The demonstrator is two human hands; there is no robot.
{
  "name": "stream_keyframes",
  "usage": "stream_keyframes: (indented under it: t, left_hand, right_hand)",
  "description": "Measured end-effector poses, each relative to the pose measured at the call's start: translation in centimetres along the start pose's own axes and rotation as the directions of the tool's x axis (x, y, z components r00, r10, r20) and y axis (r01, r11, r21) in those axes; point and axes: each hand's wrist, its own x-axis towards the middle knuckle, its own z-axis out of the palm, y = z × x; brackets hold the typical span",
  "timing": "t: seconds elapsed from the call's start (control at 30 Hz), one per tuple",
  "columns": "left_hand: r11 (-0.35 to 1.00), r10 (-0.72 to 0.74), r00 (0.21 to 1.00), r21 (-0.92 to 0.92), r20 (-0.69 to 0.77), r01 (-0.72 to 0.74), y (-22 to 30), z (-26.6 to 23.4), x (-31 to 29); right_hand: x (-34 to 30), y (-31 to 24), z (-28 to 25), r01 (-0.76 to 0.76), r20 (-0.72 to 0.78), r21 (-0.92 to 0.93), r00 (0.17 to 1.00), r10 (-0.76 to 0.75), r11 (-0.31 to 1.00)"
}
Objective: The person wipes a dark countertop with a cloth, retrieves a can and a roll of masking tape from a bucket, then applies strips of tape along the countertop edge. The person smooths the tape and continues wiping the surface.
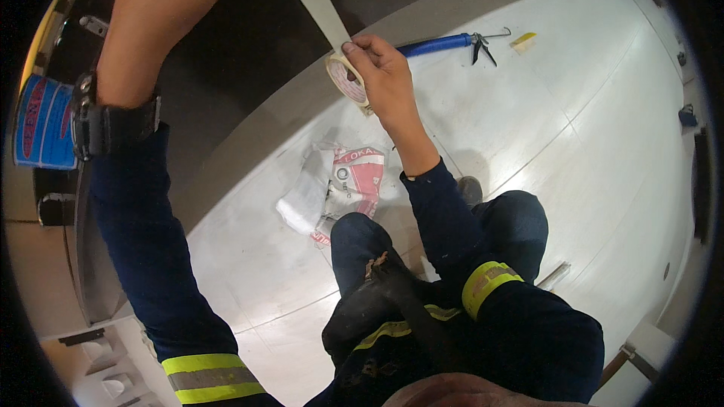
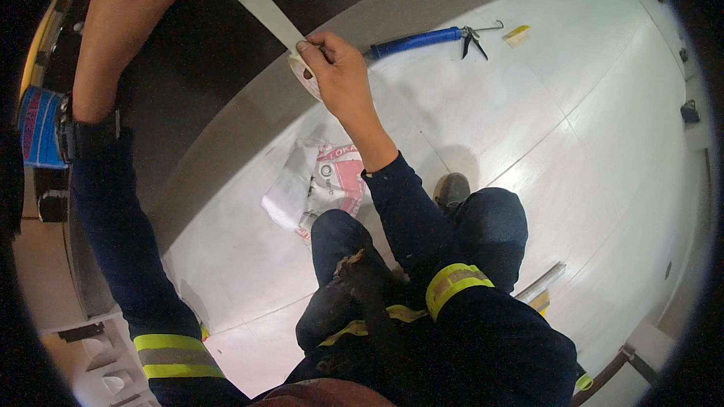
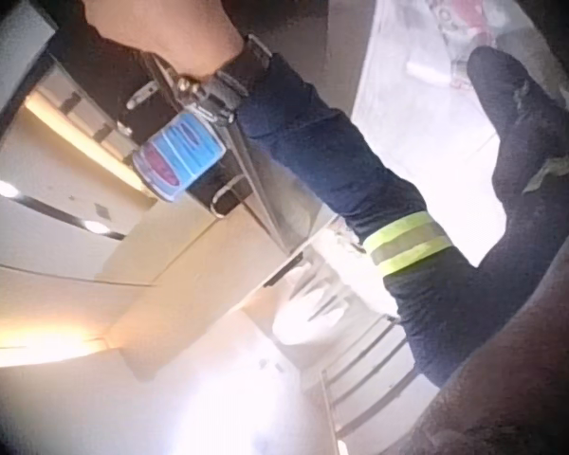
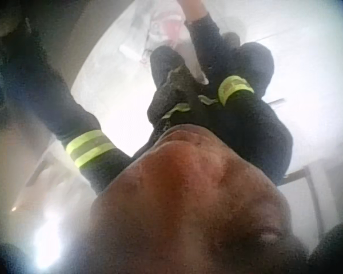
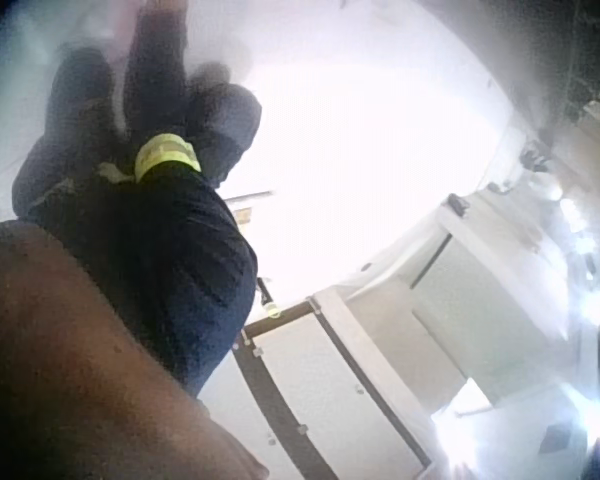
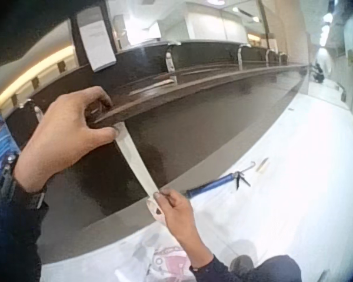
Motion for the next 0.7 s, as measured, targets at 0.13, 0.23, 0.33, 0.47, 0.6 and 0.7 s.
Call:
stream_keyframes:
  t: [0.13, 0.23, 0.33, 0.47, 0.6, 0.7]
  left_hand:
    - [0.994, 0.050, 0.999, 0.100, -0.012, -0.049, 1.6, -0.2, -0.7]
    - [0.989, 0.071, 0.997, 0.134, -0.019, -0.067, 1.8, -0.3, -0.9]
    - [0.994, 0.028, 0.999, 0.109, 0.018, -0.030, 2.0, -0.6, -0.8]
    - [0.996, 0.043, 0.998, 0.076, 0.036, -0.045, 1.3, -0.9, -0.7]
    - [0.998, 0.019, 1.000, 0.062, 0.018, -0.020, 0.2, -0.5, -0.1]
    - [0.987, 0.149, 0.986, 0.065, -0.069, -0.145, -0.4, -0.4, -1.0]
  right_hand:
    - [-0.2, 0.1, -0.4, -0.024, -0.025, 0.044, 0.999, 0.025, 0.999]
    - [-0.4, 0.3, -0.1, -0.039, -0.011, 0.007, 0.999, 0.039, 0.999]
    - [-0.4, 0.3, 0.2, -0.034, -0.017, 0.036, 0.999, 0.034, 0.999]
    - [-0.3, 0.3, 0.4, -0.012, -0.025, 0.086, 1.000, 0.014, 0.996]
    - [-0.2, 0.1, 0.5, -0.006, -0.012, 0.089, 1.000, 0.007, 0.996]
    - [-0.2, -0.3, 0.9, -0.018, -0.014, 0.063, 1.000, 0.019, 0.998]
